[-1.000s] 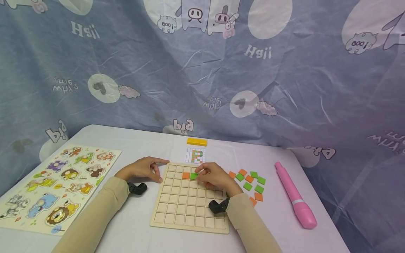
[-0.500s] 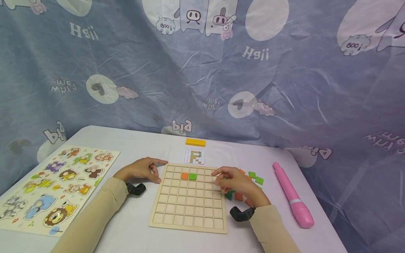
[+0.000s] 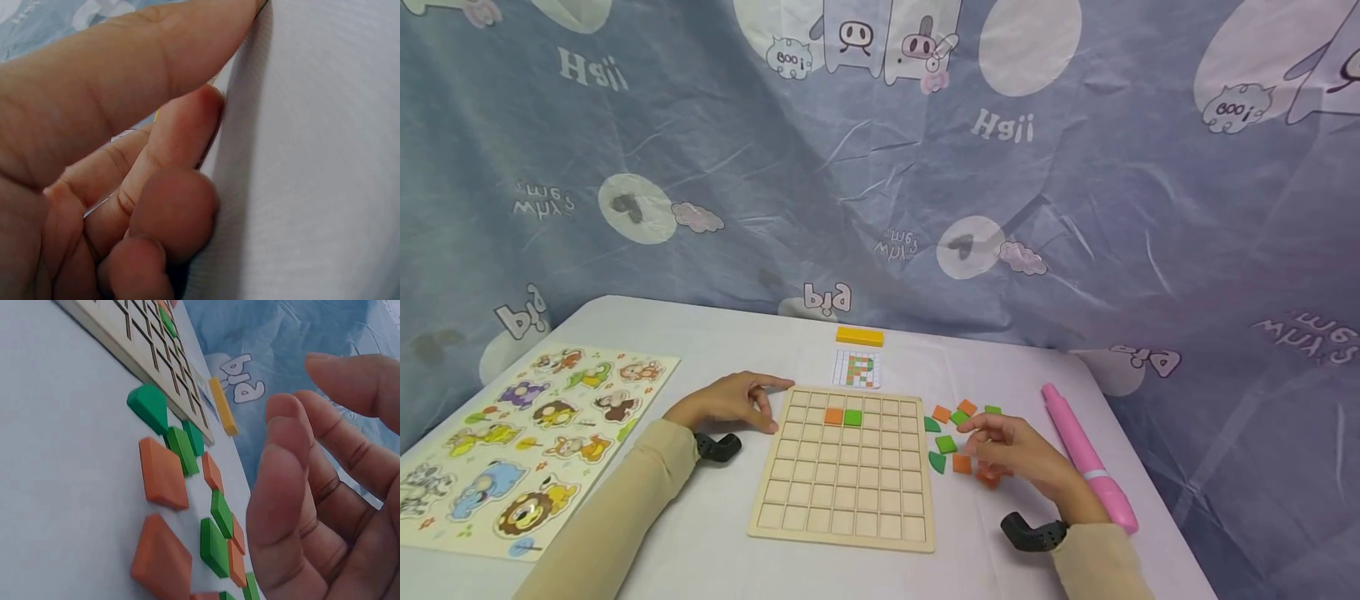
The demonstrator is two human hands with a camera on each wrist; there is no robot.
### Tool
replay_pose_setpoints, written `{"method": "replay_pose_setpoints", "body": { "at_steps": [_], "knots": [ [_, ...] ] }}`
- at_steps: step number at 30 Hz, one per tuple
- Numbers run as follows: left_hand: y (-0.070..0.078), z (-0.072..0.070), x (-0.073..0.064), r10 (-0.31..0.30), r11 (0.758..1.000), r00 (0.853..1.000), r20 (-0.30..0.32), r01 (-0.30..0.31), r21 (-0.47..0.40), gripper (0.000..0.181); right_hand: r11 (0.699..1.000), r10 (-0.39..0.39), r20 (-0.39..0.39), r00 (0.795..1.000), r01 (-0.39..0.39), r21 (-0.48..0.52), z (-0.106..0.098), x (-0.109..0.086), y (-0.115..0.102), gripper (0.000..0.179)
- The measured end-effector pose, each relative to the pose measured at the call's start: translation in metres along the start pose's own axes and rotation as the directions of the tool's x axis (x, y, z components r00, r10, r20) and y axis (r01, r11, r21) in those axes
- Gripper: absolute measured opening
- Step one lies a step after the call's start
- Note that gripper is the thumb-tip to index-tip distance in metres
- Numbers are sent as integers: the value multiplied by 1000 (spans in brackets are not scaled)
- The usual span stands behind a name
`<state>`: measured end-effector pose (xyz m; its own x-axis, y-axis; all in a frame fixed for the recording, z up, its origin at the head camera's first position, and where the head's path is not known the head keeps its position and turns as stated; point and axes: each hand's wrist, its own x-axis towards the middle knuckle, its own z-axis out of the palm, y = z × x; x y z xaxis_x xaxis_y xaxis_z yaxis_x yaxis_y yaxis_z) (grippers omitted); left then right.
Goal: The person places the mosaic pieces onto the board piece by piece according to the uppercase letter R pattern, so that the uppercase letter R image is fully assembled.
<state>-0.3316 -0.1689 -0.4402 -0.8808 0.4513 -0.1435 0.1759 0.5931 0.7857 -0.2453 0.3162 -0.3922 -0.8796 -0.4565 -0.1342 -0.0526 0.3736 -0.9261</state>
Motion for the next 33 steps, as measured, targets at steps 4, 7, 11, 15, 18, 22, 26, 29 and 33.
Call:
{"method": "replay_pose_setpoints", "body": {
  "at_steps": [4, 7, 11, 15, 18, 22, 26, 29, 33],
  "knots": [
    [-1, 0, 1, 1, 1000, 1000, 0, -1, 3, 89, 1000, 11, -4, 1000, -11, 24, -5, -4, 4, 32],
    [-2, 0, 2, 4, 1000, 1000, -1, -4, 16, 89, 999, 8, 0, 1000, -8, 35, -7, -5, 5, 34],
    [-2, 0, 2, 5, 1000, 1000, -4, -4, 24, 89, 999, 14, 3, 1000, -14, 33, -7, -5, 7, 40],
    [-3, 0, 3, 3, 1000, 1000, -6, -3, 24, 89, 999, 33, 6, 999, -33, 22, -7, -5, 8, 45],
    [-3, 0, 3, 3, 1000, 1000, -7, -3, 26, 89, 999, 42, 6, 999, -42, 1, -8, -5, 7, 47],
    [-3, 0, 2, 2, 1000, 1000, -2, -2, 15, 89, 998, 40, 10, 999, -40, -40, -10, -6, 8, 46],
    [-3, 0, 2, 0, 1000, 1000, 9, 0, -2, 90, 995, 32, 11, 999, -31, -95, -12, -8, 12, 42],
    [-3, 0, 2, -2, 1000, 1000, 10, 2, 5, 90, 990, 40, -9, 999, -40, -135, -14, -10, 15, 40],
    [-2, 0, 1, -12, 1000, 1000, 5, 12, 0, 91, 984, 58, -32, 998, -62, -166, -15, -11, 18, 38]
  ]
}}
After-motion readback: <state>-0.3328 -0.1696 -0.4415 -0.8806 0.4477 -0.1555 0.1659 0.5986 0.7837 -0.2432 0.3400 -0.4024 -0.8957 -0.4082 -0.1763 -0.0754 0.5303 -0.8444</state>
